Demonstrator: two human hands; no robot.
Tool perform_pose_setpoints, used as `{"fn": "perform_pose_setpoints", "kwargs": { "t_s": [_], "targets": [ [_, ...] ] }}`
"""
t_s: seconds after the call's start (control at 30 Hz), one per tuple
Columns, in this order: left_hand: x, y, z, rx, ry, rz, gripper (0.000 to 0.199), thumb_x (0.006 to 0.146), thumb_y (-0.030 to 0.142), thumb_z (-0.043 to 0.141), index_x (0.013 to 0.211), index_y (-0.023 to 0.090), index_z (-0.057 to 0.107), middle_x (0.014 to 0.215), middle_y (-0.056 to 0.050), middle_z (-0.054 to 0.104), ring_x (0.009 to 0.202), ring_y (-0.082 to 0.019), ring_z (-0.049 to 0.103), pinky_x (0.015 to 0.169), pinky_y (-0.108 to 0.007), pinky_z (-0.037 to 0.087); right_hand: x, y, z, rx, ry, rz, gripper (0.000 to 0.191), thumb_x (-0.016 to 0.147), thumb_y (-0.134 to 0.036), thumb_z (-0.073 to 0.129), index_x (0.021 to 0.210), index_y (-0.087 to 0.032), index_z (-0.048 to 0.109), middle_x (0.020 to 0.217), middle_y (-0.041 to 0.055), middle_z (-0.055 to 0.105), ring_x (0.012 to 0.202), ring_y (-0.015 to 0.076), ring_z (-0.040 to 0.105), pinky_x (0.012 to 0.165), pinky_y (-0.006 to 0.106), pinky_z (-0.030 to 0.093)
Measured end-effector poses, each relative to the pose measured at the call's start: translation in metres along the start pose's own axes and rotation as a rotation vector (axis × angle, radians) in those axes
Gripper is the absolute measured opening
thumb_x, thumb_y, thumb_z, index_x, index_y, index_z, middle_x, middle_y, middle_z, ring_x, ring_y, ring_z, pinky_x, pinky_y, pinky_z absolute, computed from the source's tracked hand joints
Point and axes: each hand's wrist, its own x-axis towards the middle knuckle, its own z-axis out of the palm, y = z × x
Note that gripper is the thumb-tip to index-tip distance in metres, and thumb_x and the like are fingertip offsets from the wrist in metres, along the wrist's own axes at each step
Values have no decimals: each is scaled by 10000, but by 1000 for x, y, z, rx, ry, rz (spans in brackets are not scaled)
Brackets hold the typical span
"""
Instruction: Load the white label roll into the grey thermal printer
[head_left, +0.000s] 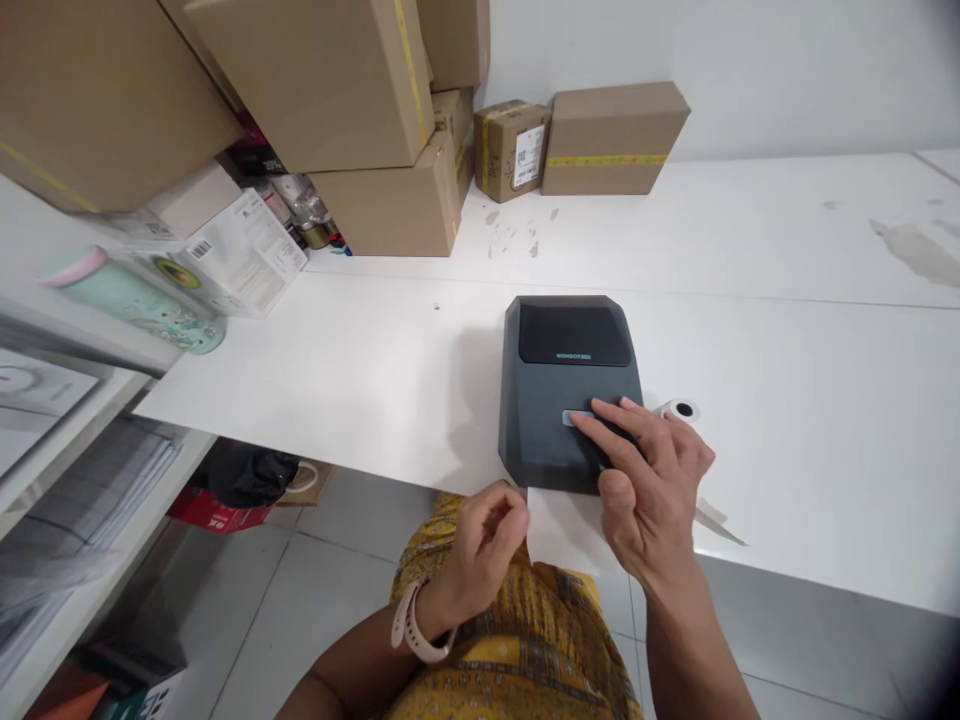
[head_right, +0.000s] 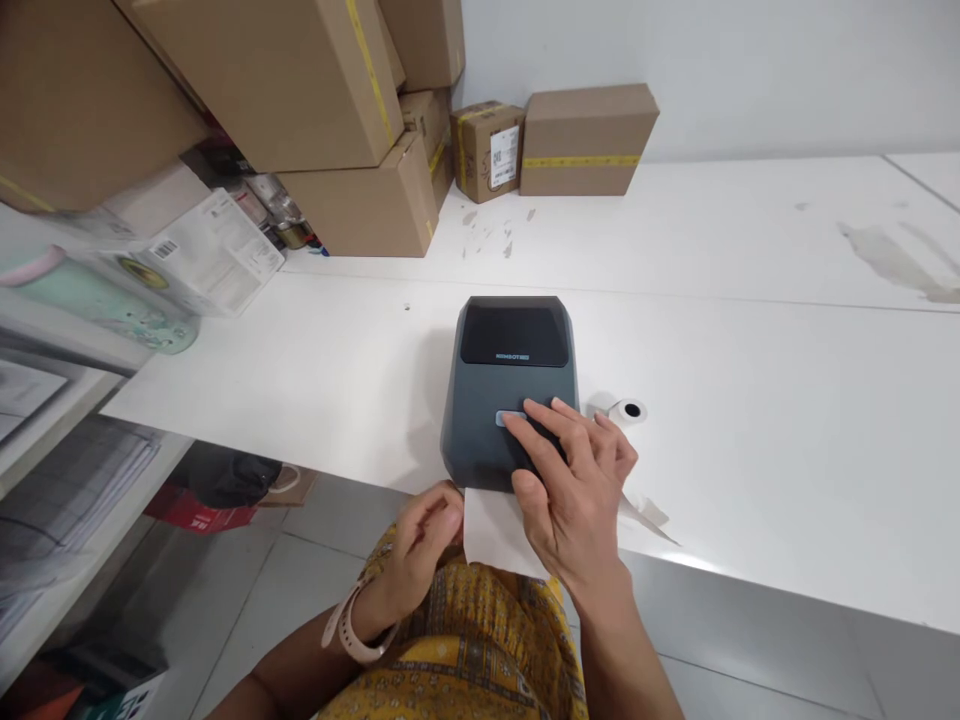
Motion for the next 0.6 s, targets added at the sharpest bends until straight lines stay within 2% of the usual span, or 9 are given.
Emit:
{"fn": "perform_pose_setpoints", "kwargs": {
  "t_s": [0.07,0.1,0.13,0.17,0.2,0.27,0.37,0.47,0.6],
  "targets": [
    [1,-3,-5,78,181,190,330,1041,445,491,827,209,577,748,-3,537,647,-146,512,628,-286,451,4,-3,-2,-67,1,-33,440,1097,-403,313,1247,-271,706,1256,68,715,1236,253,627,1163,505,295],
    [4,-4,-7,137,279,303,250,1037,408,501,915,216,607,863,-35,595,766,-177,590,713,-312,506,5,-4,-3,-103,-1,-48,427,1095,-405,330,1232,-263,709,1247,68,722,1213,250,636,1169,509,287],
    [7,-3,-9,211,365,411,194,1025,384,518,1027,222,624,1019,-75,631,940,-220,637,832,-359,541,7,-5,-4,-142,-1,-62,414,1092,-412,347,1211,-258,713,1246,67,727,1206,252,638,1178,518,275],
    [11,-2,-10,294,427,502,218,1012,371,535,1153,227,618,1199,-115,620,1142,-268,621,968,-424,531,9,-6,-4,-181,2,-75,398,1088,-421,369,1185,-255,718,1256,66,729,1222,261,630,1190,530,257],
    [16,1,-11,381,459,574,312,999,370,550,1274,228,587,1372,-146,562,1326,-314,540,1090,-493,476,11,-7,-5,-212,4,-90,380,1082,-430,392,1155,-254,721,1272,63,727,1257,275,614,1203,545,235],
    [26,10,-10,548,458,662,482,981,392,566,1425,212,514,1599,-173,395,1538,-376,316,1218,-590,334,15,-6,-5,-232,-2,-116,339,1072,-432,429,1095,-251,714,1303,54,723,1351,301,558,1226,571,191],
    [40,21,-7,689,372,712,571,976,440,553,1480,180,479,1704,-185,254,1596,-428,169,1234,-672,260,23,-1,-3,-156,-57,-125,262,1058,-398,484,1020,-240,690,1313,41,726,1437,314,495,1247,597,143],
    [47,22,-3,684,271,693,613,974,462,572,1500,170,457,1710,-206,233,1593,-442,175,1224,-696,267,26,8,-1,-30,-114,-103,249,1055,-402,497,993,-240,676,1337,46,713,1473,316,461,1257,619,133],
    [48,10,0,551,182,601,790,973,469,630,1621,204,264,1695,-227,258,1569,-409,280,1225,-651,327,7,20,2,203,-88,-15,297,1053,-412,480,1196,-242,678,1520,91,573,1514,333,412,1219,606,308]
  ]
}}
